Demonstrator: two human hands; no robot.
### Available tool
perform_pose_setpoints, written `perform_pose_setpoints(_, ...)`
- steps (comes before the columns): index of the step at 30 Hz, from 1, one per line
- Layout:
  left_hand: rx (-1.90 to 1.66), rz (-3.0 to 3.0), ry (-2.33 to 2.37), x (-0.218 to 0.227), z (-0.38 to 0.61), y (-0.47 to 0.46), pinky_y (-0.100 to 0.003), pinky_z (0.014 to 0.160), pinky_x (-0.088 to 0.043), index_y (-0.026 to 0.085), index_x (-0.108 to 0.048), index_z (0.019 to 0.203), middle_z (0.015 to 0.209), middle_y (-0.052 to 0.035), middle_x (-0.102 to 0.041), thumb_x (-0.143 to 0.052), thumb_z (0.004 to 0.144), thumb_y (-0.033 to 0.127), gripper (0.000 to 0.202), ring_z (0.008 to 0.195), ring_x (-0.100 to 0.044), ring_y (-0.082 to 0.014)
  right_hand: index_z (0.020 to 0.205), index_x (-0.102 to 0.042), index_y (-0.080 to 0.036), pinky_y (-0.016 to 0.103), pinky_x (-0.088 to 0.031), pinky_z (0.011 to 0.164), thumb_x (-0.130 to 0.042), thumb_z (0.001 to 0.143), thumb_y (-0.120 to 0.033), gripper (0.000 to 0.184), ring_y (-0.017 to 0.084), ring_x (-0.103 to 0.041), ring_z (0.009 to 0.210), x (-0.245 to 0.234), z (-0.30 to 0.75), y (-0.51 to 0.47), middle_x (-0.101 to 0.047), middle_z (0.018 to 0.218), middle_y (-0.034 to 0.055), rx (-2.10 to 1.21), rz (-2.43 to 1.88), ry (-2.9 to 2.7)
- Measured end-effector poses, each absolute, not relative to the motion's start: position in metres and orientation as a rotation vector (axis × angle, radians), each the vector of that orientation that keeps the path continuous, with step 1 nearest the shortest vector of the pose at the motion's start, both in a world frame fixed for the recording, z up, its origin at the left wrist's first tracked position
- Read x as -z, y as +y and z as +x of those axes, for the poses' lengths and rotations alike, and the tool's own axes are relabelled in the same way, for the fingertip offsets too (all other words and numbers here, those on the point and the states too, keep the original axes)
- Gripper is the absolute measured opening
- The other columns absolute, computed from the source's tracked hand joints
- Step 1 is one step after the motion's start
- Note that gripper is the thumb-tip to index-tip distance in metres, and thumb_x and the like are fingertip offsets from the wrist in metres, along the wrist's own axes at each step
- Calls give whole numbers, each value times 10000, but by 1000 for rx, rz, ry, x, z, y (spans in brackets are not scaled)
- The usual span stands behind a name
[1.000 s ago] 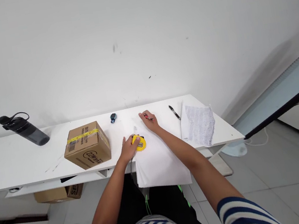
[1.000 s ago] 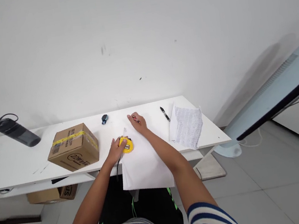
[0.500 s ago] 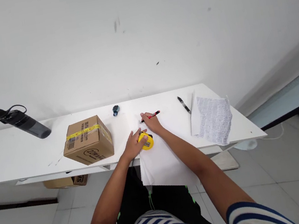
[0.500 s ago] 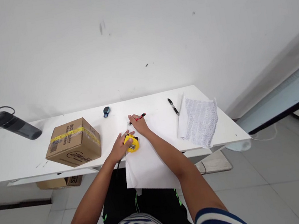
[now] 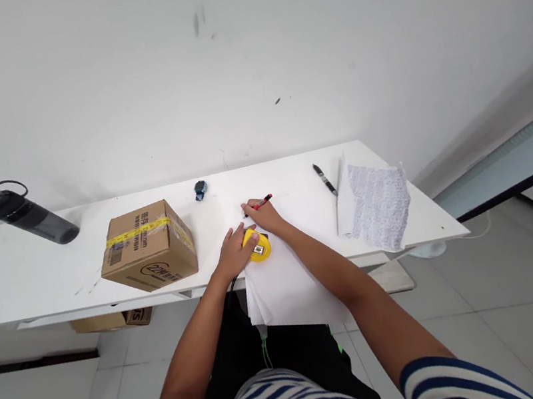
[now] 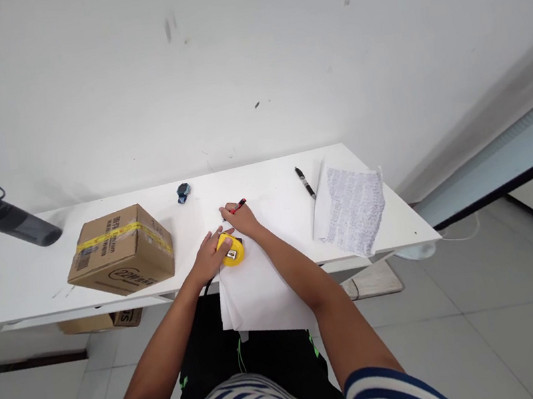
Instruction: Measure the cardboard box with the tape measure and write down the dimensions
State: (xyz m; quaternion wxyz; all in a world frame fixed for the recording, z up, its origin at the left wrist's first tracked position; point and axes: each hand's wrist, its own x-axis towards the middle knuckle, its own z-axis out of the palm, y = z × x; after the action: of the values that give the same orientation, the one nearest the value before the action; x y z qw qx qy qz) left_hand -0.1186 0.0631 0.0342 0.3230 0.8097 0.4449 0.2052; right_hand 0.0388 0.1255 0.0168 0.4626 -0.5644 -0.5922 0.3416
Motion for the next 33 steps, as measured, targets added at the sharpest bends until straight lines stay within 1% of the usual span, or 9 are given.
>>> perform_pose_setpoints(6,-514,2133,1184,-37,-119,61,-408,1231,-131,223,-563,1321,1429,-12,-555,-305,979,505,513,1465,-300,-186,570,-453,-218,272,-394,632,-502,825,-457,352,144,-504,642,-17,39,125,-571,602,-14,-849,-1382,-1420)
perform_pose_setpoints(12,-532,2133,1176,-36,-119,61,-410,1229,-135,213,-570,1305,1422,-21,-562,-313,979,495,502,1460,-312,-189,549,-410,-222,272,-366,593,-513,823,-429,358,130,-453,582,-16,38,124,-520,556,-31,-828,-1416,-1378)
perform_pose_setpoints(16,-532,2133,1177,-36,-119,62,-422,1225,-139,220,-583,1285,1419,-21,-566,-316,980,487,486,1458,-316,-195,559,-440,-218,272,-377,611,-516,825,-430,348,133,-476,605,-16,39,124,-548,591,-25,-857,-1376,-1399)
perform_pose_setpoints(21,-531,2133,1169,-37,-120,61,-416,1228,-135,224,-587,1283,1423,-19,-562,-316,980,500,491,1459,-314,-192,541,-379,-224,272,-359,589,-519,819,-419,368,125,-434,577,-16,39,123,-495,556,-35,-851,-1379,-1378)
perform_pose_setpoints(25,-534,2129,1168,-37,-120,60,-409,1230,-131,231,-585,1292,1429,-17,-556,-308,981,511,502,1458,-318,-189,540,-363,-226,268,-343,564,-522,810,-417,367,121,-411,556,-16,39,124,-456,528,-43,-821,-1413,-1329)
perform_pose_setpoints(29,-533,2129,1165,-35,-120,62,-401,1228,-135,237,-585,1291,1431,-13,-554,-309,980,504,494,1457,-317,-183,531,-366,-223,264,-372,590,-521,800,-416,366,125,-459,582,-15,39,125,-518,558,-28,-856,-1386,-1349)
perform_pose_setpoints(33,-518,2150,1167,-33,-121,63,-400,1227,-139,233,-602,1263,1433,-17,-551,-304,979,499,490,1460,-311,-184,530,-358,-227,265,-372,592,-514,803,-419,368,128,-462,590,-15,38,124,-511,548,-27,-829,-1401,-1340)
